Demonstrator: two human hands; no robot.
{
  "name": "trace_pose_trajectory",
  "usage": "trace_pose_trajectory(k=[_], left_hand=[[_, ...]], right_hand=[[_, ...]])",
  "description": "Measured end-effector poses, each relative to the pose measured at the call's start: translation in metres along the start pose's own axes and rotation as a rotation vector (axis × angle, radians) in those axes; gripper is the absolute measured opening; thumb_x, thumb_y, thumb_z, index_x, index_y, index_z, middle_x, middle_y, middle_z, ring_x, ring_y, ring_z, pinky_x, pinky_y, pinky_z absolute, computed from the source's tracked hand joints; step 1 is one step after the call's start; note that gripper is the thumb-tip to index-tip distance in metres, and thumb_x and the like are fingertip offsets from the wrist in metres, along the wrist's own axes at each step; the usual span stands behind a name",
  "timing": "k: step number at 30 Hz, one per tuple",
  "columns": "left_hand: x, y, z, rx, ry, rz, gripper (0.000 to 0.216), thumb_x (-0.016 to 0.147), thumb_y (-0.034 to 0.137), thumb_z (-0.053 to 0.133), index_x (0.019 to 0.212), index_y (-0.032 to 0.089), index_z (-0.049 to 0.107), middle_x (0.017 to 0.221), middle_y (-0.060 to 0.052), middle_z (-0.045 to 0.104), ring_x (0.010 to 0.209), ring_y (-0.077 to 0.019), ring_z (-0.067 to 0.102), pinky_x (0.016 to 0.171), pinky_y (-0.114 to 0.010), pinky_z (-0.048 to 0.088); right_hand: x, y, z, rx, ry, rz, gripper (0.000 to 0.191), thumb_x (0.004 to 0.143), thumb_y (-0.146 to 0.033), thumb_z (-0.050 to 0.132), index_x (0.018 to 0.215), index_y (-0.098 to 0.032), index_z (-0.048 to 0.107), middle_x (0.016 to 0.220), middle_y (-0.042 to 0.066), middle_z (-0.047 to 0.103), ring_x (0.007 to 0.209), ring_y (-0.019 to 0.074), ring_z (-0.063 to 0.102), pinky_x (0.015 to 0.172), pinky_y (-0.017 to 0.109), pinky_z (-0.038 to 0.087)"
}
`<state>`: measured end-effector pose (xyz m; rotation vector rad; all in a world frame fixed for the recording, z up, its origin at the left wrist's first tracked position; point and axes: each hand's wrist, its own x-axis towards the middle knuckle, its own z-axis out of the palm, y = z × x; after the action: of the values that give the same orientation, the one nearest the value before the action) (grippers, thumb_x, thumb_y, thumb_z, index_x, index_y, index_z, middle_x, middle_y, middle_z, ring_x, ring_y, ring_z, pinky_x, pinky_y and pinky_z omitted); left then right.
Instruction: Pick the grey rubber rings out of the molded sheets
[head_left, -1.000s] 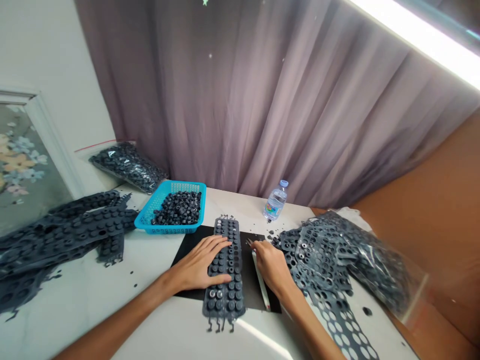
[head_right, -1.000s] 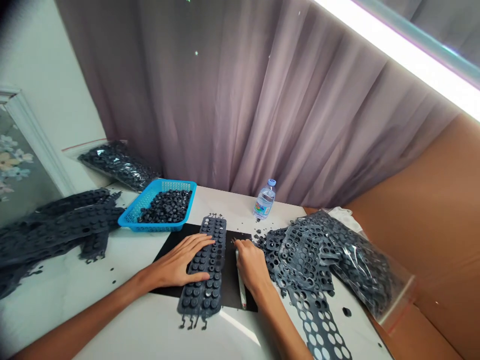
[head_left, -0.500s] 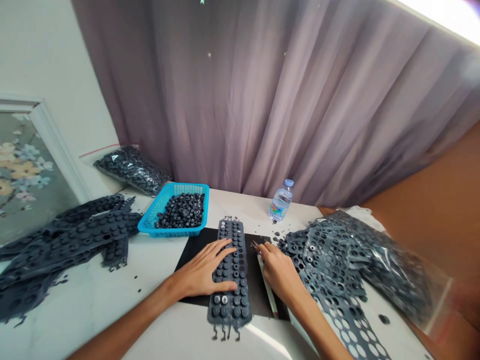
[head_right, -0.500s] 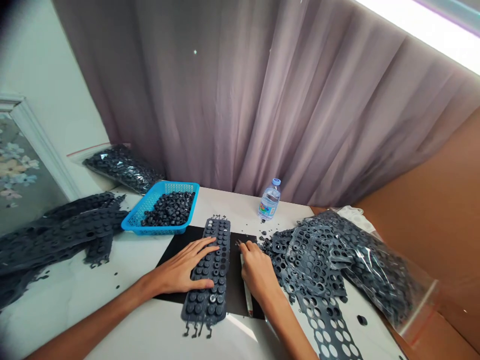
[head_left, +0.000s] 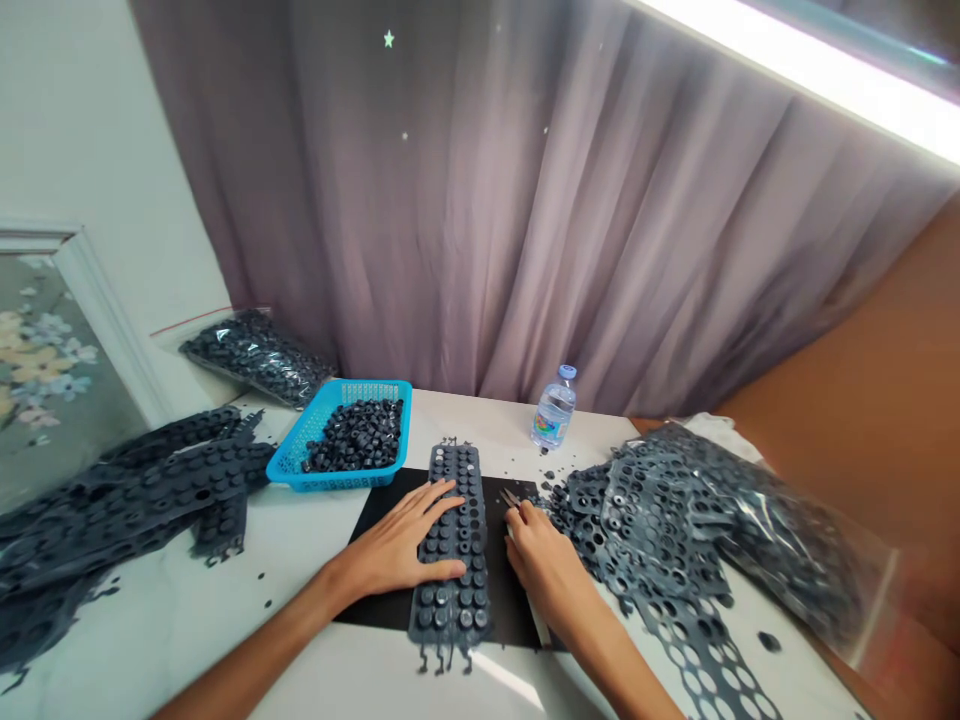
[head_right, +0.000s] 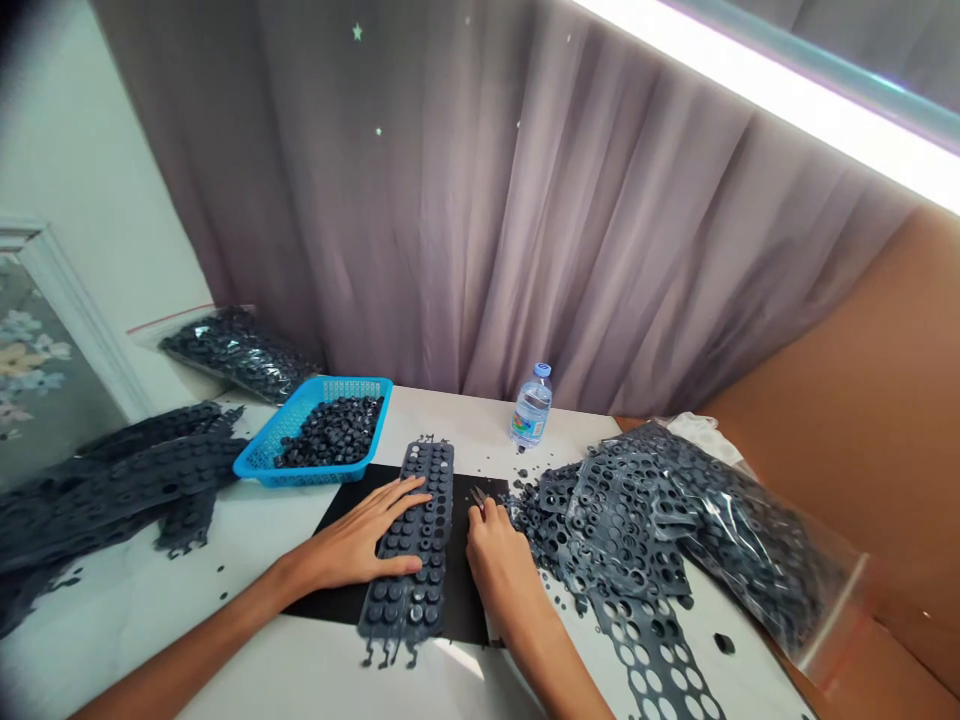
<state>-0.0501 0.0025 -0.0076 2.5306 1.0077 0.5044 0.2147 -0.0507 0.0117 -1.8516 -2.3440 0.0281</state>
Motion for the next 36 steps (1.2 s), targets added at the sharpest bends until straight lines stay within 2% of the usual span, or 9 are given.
trace_pose_trajectory(k=[4,8,11,16,19,22,25,28,36], left_hand=[[0.001,0.0,-0.004,-0.007,0.028,0.012,0.081,0.094,0.07,0.065,0.162,0.037,0.037,0.172,-0.004,0.031,0.159,-0.0332,0.03,0.131,-0.055,0.027],[-0.003,-0.006,-0.004,-0.028,0.126,-0.089,0.061,0.105,0.062,0.05,0.159,0.036,0.038,0.17,-0.004,0.035,0.157,-0.0286,0.035,0.13,-0.05,0.031],[-0.009,-0.012,0.001,-0.02,0.176,-0.143,0.059,0.108,0.06,0.043,0.161,0.034,0.034,0.168,-0.007,0.036,0.156,-0.0277,0.035,0.13,-0.05,0.031],[-0.013,-0.011,0.008,0.04,0.224,-0.2,0.065,0.109,0.061,0.04,0.162,0.027,0.026,0.166,-0.012,0.039,0.154,-0.0281,0.039,0.128,-0.05,0.034],[-0.012,-0.007,0.01,0.138,0.265,-0.227,0.057,0.11,0.059,0.036,0.155,0.024,0.037,0.156,-0.013,0.053,0.144,-0.0298,0.052,0.122,-0.049,0.042],[-0.011,-0.005,0.009,0.266,0.311,-0.252,0.053,0.111,0.057,0.032,0.149,0.022,0.046,0.144,-0.015,0.064,0.13,-0.0332,0.064,0.11,-0.049,0.05],[-0.009,-0.001,0.004,0.327,0.345,-0.248,0.052,0.11,0.058,0.036,0.148,0.024,0.047,0.138,-0.014,0.067,0.126,-0.0335,0.065,0.107,-0.049,0.05],[-0.008,0.008,-0.003,0.278,0.352,-0.175,0.052,0.106,0.061,0.047,0.144,0.026,0.051,0.142,-0.01,0.064,0.131,-0.0324,0.06,0.114,-0.05,0.044],[-0.008,0.038,-0.004,-0.02,0.188,-0.008,0.063,0.086,0.066,0.075,0.136,0.031,0.058,0.144,-0.005,0.058,0.132,-0.0304,0.056,0.117,-0.047,0.043]], right_hand=[[-0.003,0.003,0.001,0.102,0.016,-0.002,0.033,0.099,-0.008,0.047,0.124,-0.017,0.067,0.134,0.019,0.064,0.121,0.0285,0.066,0.099,0.036,0.054],[0.0,0.013,0.009,0.233,0.041,-0.029,0.036,0.099,-0.012,0.052,0.131,-0.019,0.067,0.131,0.016,0.065,0.119,0.0262,0.068,0.101,0.034,0.053],[0.004,0.021,0.018,0.299,0.079,-0.017,0.041,0.097,-0.013,0.058,0.137,-0.019,0.063,0.124,0.014,0.068,0.116,0.0262,0.068,0.099,0.033,0.052],[0.006,0.027,0.023,0.286,0.104,-0.007,0.016,0.094,-0.012,0.062,0.108,-0.017,0.066,0.107,0.012,0.072,0.097,0.0253,0.071,0.084,0.031,0.052],[0.005,0.022,0.019,0.187,0.098,0.001,0.007,0.095,-0.012,0.061,0.1,-0.018,0.065,0.102,0.011,0.073,0.093,0.0248,0.071,0.08,0.03,0.05],[0.006,0.011,0.015,0.028,0.072,0.049,0.012,0.097,-0.009,0.057,0.103,-0.016,0.065,0.104,0.013,0.073,0.094,0.025,0.073,0.078,0.029,0.05],[0.009,-0.002,0.014,-0.047,0.054,0.099,0.022,0.095,-0.002,0.05,0.107,-0.013,0.066,0.104,0.016,0.073,0.095,0.0273,0.074,0.074,0.03,0.049],[0.01,-0.01,0.015,-0.064,0.051,0.111,0.028,0.094,0.001,0.045,0.108,-0.013,0.065,0.105,0.017,0.072,0.097,0.0289,0.074,0.072,0.031,0.049],[0.009,-0.003,0.012,0.034,0.093,0.109,0.017,0.106,-0.012,0.039,0.115,-0.014,0.054,0.105,0.016,0.072,0.083,0.0239,0.074,0.066,0.029,0.043]])
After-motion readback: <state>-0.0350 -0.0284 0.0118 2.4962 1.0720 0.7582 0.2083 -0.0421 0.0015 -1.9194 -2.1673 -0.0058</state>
